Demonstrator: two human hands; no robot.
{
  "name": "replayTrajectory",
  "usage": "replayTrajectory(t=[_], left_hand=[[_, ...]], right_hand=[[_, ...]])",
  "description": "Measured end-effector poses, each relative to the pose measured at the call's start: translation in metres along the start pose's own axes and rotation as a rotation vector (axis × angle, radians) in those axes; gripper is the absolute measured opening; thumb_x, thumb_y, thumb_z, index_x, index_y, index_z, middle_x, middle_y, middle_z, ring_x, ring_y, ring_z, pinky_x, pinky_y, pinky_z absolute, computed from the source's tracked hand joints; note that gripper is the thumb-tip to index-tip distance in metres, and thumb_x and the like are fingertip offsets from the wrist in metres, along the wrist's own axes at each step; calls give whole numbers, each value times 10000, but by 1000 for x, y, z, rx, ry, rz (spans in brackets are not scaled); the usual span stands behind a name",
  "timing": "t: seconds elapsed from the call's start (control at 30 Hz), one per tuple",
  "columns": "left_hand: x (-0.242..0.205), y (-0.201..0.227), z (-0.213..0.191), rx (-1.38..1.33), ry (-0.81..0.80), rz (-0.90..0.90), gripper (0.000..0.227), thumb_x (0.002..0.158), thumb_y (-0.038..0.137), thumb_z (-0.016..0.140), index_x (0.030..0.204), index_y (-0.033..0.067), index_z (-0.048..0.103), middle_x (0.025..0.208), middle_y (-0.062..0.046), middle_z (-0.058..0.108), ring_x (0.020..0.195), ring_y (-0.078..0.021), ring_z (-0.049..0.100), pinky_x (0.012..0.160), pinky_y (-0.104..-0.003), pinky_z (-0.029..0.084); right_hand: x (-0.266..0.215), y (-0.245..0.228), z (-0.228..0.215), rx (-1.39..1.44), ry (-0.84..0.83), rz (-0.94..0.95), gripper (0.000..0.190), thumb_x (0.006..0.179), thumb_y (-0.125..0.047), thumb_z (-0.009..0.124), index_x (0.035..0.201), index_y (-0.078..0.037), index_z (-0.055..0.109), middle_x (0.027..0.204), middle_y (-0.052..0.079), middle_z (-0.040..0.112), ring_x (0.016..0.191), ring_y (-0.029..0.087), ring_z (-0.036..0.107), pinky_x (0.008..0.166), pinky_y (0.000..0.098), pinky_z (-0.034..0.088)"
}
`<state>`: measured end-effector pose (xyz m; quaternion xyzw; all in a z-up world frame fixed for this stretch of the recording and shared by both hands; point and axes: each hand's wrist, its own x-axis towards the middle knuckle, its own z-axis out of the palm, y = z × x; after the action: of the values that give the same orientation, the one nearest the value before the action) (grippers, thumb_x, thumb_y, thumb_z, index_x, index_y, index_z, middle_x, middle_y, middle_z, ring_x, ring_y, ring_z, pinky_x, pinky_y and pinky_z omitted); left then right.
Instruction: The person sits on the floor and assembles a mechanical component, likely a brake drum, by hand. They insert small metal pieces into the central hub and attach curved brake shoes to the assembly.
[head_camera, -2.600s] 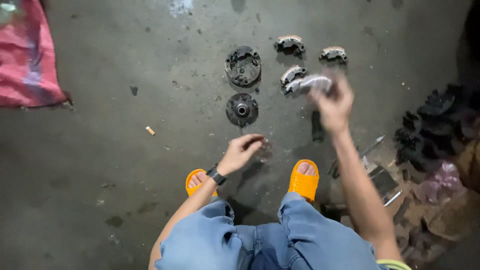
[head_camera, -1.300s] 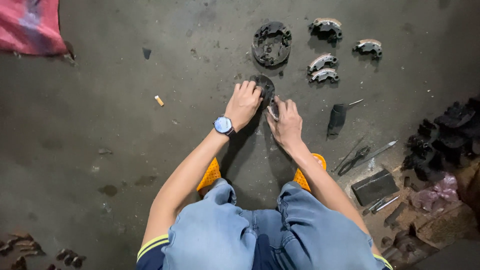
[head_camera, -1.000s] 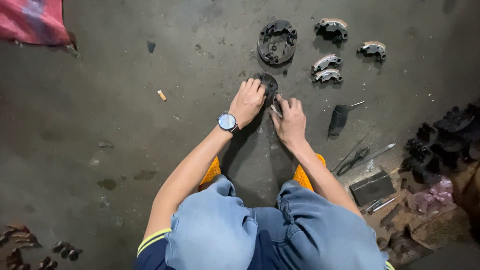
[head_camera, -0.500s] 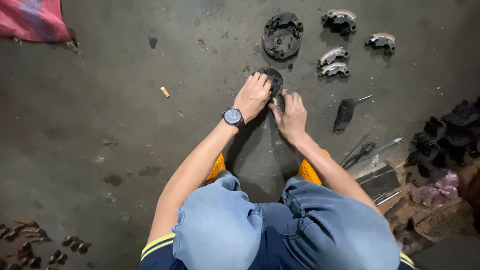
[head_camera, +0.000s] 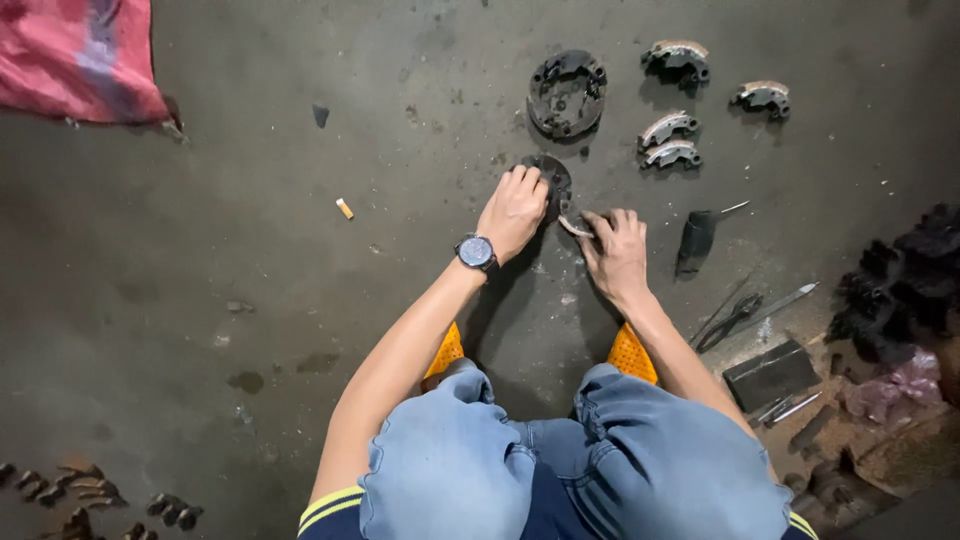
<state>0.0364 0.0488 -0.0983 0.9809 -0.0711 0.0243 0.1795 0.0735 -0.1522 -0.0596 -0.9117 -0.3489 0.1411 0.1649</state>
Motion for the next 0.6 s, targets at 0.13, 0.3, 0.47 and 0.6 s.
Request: replayTrajectory(t=[0.13,0.3,0.47,0.6], left_hand=[[-1,1,-5,5,-3,7,296,737,201,645,931,1,547,838,-88,469,808,-242,464,698,-336,390],[2,-2,-21,24,-49,42,242,751,161,586,971,59,581,918,-63,502,885,-233,465,768,-372,362],[4,-5,-65,77,-54,73,301,761,68,533,1056,95,587,1059,-63,542,983,-266,473,882,-519,338],[4,7,-91,-93,56,-40,420,777,104,623,1178,30,519,1177,-171,521,1014,-329,487,928,-516,351]], right_hand=[[-1,1,1,-2,23,5,336,801,-249,642,1110,-141,570,928,62,475,900,240,469,731,361,378],[28,6,-32,195,20,18,595,625,-128,723,1189,-72,541,966,197,512,937,404,503,764,487,440],[116,55,-65,-42,211,107,562,754,-47,716,1246,-33,445,1156,231,429,1044,433,422,854,544,390],[171,88,-70,-187,38,185,353,816,-84,662,1160,-95,585,1133,244,466,1147,518,335,941,678,238]])
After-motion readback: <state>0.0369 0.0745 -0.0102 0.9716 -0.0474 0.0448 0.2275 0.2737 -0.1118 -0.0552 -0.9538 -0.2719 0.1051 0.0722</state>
